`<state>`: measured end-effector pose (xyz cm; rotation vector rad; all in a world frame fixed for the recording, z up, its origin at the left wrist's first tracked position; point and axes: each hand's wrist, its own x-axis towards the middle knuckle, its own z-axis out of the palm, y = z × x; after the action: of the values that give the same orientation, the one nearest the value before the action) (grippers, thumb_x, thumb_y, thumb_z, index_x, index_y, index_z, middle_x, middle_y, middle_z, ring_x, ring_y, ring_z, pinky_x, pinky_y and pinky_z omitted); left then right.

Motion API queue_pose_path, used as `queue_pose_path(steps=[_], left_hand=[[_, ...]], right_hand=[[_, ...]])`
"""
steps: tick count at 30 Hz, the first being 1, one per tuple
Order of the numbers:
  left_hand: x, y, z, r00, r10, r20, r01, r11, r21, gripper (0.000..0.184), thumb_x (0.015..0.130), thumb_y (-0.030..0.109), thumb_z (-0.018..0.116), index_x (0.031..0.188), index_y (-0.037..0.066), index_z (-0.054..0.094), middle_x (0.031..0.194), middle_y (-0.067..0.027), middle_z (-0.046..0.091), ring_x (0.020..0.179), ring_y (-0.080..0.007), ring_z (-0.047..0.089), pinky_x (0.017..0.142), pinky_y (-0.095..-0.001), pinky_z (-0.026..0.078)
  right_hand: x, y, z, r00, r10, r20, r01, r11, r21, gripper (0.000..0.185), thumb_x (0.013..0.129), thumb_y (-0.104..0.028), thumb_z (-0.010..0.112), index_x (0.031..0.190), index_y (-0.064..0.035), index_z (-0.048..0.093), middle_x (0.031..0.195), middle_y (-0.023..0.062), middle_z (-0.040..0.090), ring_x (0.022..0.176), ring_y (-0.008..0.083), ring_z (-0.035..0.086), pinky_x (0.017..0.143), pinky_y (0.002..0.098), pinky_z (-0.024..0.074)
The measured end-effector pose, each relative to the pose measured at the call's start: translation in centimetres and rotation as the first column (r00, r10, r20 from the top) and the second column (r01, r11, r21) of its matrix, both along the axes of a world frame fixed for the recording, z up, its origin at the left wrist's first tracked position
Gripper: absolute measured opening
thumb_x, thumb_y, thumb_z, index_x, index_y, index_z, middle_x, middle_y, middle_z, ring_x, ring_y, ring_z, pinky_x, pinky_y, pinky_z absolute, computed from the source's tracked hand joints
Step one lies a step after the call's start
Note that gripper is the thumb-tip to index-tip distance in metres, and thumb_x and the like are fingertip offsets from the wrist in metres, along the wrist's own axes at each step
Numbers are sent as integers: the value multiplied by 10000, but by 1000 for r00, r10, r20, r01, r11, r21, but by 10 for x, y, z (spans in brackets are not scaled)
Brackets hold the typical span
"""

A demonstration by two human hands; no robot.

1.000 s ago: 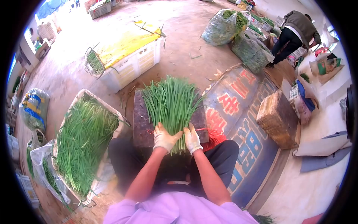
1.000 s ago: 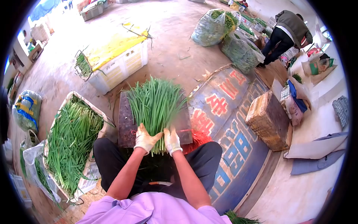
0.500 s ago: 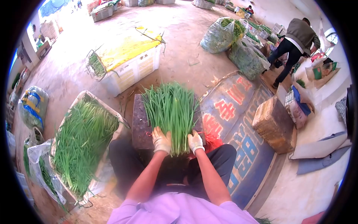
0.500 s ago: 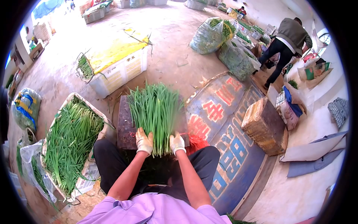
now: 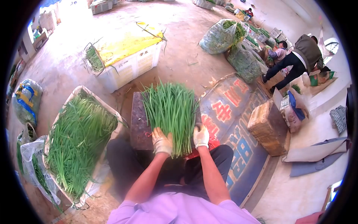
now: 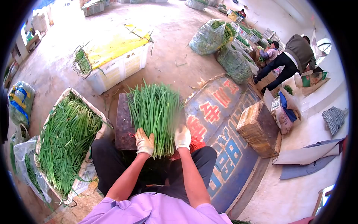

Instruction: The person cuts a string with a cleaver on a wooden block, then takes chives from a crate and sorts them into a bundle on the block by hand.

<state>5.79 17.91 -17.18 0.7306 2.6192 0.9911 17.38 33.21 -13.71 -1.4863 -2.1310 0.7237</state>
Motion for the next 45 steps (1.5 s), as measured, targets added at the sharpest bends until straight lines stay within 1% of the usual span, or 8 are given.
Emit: queue_pose_path(steps=[2, 7, 13, 18, 21, 35, 38, 45], left_hand=[[3, 0, 3, 1000, -3, -9, 3, 1000, 15, 806, 953, 472, 513, 1491, -73, 260, 1538, -308, 274, 1420, -479, 254, 1169, -514, 232], [3, 3, 5, 1000, 26, -9, -26, 1000, -7, 813, 930, 445, 540, 1483, -83, 264, 1528, -294, 306, 1427, -463, 255, 1171, -514, 230], [4, 2, 5, 999, 42, -4, -42, 999, -1, 803, 927, 439, 545, 1487, -68, 269, 1532, -289, 298, 1428, -460, 256, 1170, -523, 225], [4, 4, 9, 999, 41, 18, -41, 999, -13, 817, 922, 447, 545, 1489, -68, 261, 1539, -286, 288, 1426, -466, 252, 1174, -519, 218], [3, 3, 5, 999, 39, 22, -39, 999, -5, 820, 920, 448, 546, 1490, -70, 264, 1540, -289, 286, 1425, -467, 254, 1174, -520, 220], [-4, 2, 35, 995, 0, 104, 6, 999, -52, 1034, 850, 628, 580, 1511, -78, 217, 1559, -289, 245, 1434, -471, 233, 1182, -506, 215], [-9, 10, 65, 991, -28, 134, 51, 984, -172, 1261, 701, 768, 638, 1533, -56, 171, 1586, -276, 192, 1450, -485, 188, 1194, -505, 181], [-4, 33, 65, 996, -28, 86, 63, 894, -443, 1360, 638, 750, 726, 1566, 11, 61, 1619, -231, 115, 1466, -457, 160, 1195, -517, 183]], right_hand=[[-13, -7, 18, 978, 72, -196, -73, 997, -2, 262, 858, -280, 691, 969, -44, 723, 902, 166, 725, 866, 278, 705, 811, 352, 530], [-42, -23, 28, 969, 232, 84, -218, 965, -145, 372, 808, -408, 726, 904, -49, 718, 903, 205, 713, 907, 374, 682, 834, 433, 529], [-36, -24, 25, 980, 171, -103, -187, 967, -175, 354, 816, -345, 727, 936, -12, 707, 905, 180, 727, 893, 322, 701, 818, 394, 536], [-27, -26, 29, 900, 55, -433, -223, 911, -347, 192, 820, -143, 754, 889, -11, 632, 735, 41, 637, 588, 114, 612, 522, 261, 461], [-28, -30, 38, 910, 73, -409, -241, 895, -376, 239, 810, -141, 774, 925, -1, 618, 774, 62, 656, 557, 123, 610, 485, 264, 471], [-28, -36, 33, 833, -126, -539, -204, 835, -511, 304, 838, -201, 785, 1003, 3, 632, 772, 72, 660, 579, 121, 610, 507, 260, 504], [-24, -34, 28, 815, -113, -568, -250, 816, -521, 241, 878, -228, 745, 960, -16, 664, 746, 50, 657, 590, 114, 605, 544, 259, 507], [14, -48, 30, 740, -145, -657, -294, 809, -510, 204, 951, -190, 651, 998, 4, 692, 867, 82, 712, 694, 145, 667, 624, 274, 541]])
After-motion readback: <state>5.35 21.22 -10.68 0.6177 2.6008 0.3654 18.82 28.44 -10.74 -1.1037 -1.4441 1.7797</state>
